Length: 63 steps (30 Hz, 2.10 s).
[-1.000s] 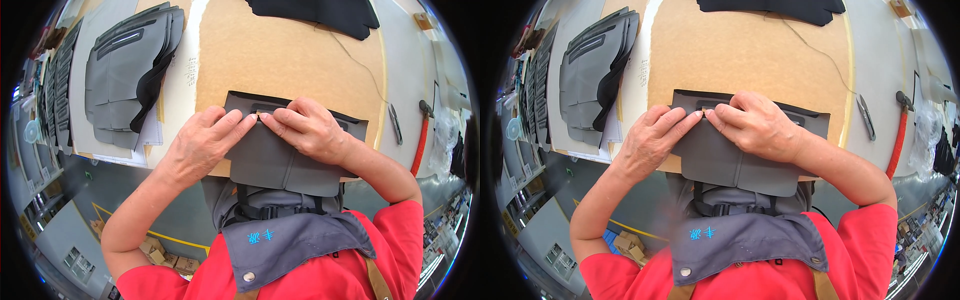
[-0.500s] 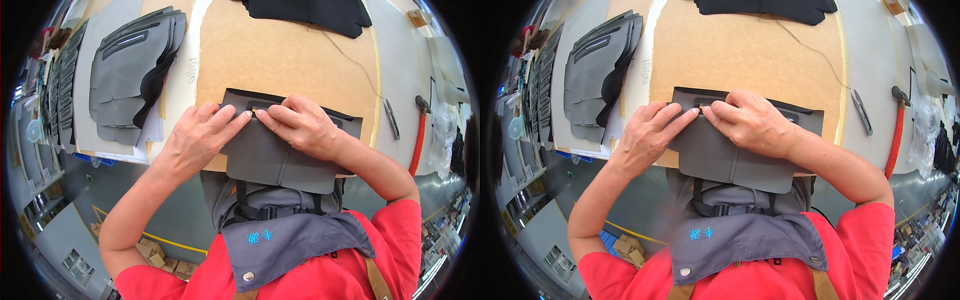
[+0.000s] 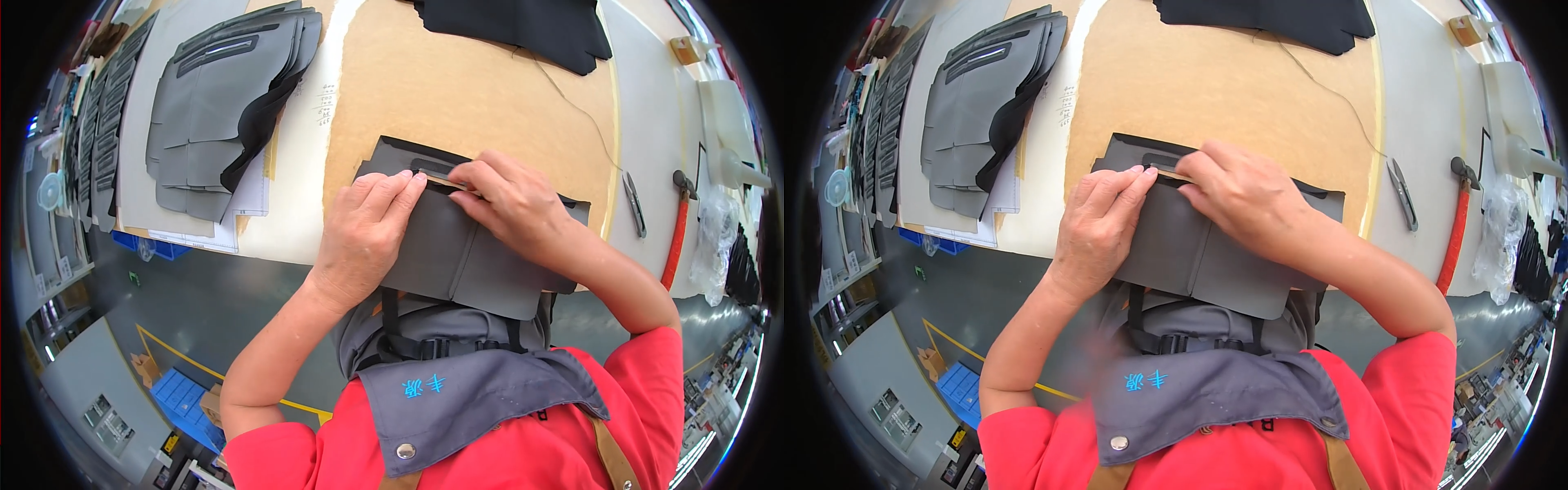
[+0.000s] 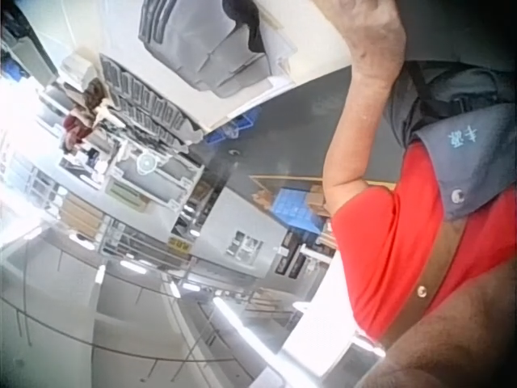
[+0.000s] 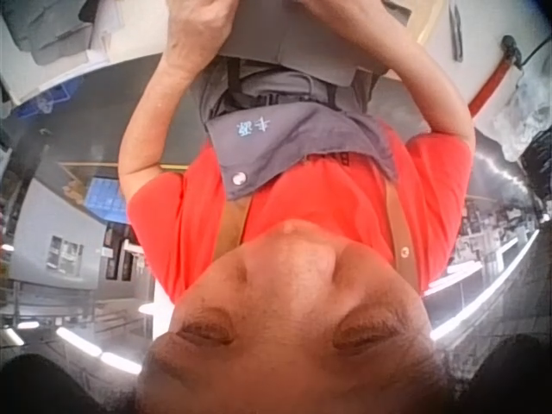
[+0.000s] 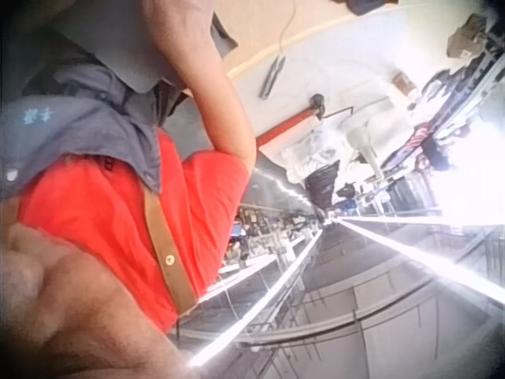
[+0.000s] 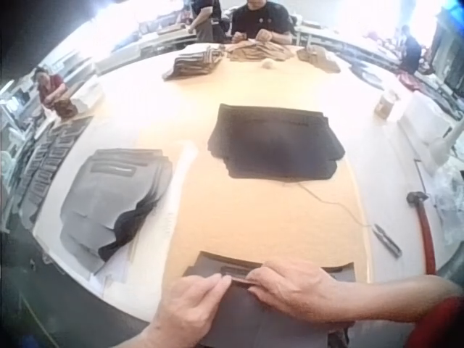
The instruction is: Assembling and finishing leather components by inserting stiffening strips and using a hammer to flatten and secure the edges.
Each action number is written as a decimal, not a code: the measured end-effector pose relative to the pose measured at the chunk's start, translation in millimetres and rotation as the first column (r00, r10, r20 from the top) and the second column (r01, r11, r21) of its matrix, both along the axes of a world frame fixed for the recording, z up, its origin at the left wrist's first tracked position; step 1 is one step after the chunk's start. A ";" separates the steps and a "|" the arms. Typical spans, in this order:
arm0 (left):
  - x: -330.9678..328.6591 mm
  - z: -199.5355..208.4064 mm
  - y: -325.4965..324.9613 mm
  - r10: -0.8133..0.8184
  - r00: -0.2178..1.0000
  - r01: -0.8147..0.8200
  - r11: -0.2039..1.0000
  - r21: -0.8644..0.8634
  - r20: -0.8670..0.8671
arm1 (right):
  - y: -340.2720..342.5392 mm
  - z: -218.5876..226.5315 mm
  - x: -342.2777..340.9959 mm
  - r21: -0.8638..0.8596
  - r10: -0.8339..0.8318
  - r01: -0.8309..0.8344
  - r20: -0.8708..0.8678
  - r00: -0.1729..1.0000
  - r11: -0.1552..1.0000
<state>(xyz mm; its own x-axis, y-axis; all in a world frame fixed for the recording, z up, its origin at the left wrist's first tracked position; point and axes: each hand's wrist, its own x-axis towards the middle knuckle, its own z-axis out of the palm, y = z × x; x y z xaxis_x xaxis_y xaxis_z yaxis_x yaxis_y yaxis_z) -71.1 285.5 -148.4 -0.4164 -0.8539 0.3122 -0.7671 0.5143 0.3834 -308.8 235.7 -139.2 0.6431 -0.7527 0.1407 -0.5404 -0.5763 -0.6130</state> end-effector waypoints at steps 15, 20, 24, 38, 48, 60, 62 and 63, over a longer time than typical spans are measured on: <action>-4.2 8.7 0.7 0.009 1.000 -0.010 0.993 0.120 0.010 | 10.5 -8.0 -12.0 -0.067 -0.036 0.043 0.104 0.994 0.997; -2.5 9.5 -0.1 -0.010 1.000 0.007 0.989 0.147 0.018 | 10.4 -14.3 -16.3 -0.145 0.002 0.010 0.083 0.997 0.989; -1.4 12.4 -0.3 -0.036 0.998 0.028 0.988 0.150 0.051 | 10.1 -18.5 -17.8 -0.248 0.037 -0.025 0.044 0.998 0.968; -14.8 11.3 8.9 -0.087 0.966 0.090 0.996 -0.004 0.244 | 13.5 -12.8 -17.2 -0.295 0.051 -0.042 0.022 0.998 0.955; -20.3 11.2 13.4 -0.074 0.983 0.059 0.994 0.088 0.168 | 21.9 -16.9 -31.5 -0.230 0.034 -0.016 0.071 0.997 0.973; -31.9 12.6 24.4 -0.137 0.945 0.115 0.989 0.089 0.296 | 24.3 -13.2 -28.7 -0.269 -0.003 0.022 0.069 0.998 0.963; -33.4 11.9 25.0 -0.127 0.946 0.105 0.991 0.088 0.297 | 25.7 -9.4 -31.1 -0.191 -0.052 0.070 0.097 0.994 0.979; -33.6 11.9 24.8 -0.119 0.946 0.097 0.991 0.087 0.302 | 26.2 -8.1 -32.0 -0.111 -0.105 0.119 0.125 0.987 0.987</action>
<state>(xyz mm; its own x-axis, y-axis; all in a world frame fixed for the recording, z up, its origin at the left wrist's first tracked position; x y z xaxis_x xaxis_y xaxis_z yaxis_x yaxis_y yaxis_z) -104.7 310.3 -136.5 -0.5734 -0.8135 0.0967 -0.7944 0.5810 0.1773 -340.8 261.8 -147.4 0.5292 -0.7929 0.3022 -0.5337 -0.5878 -0.6080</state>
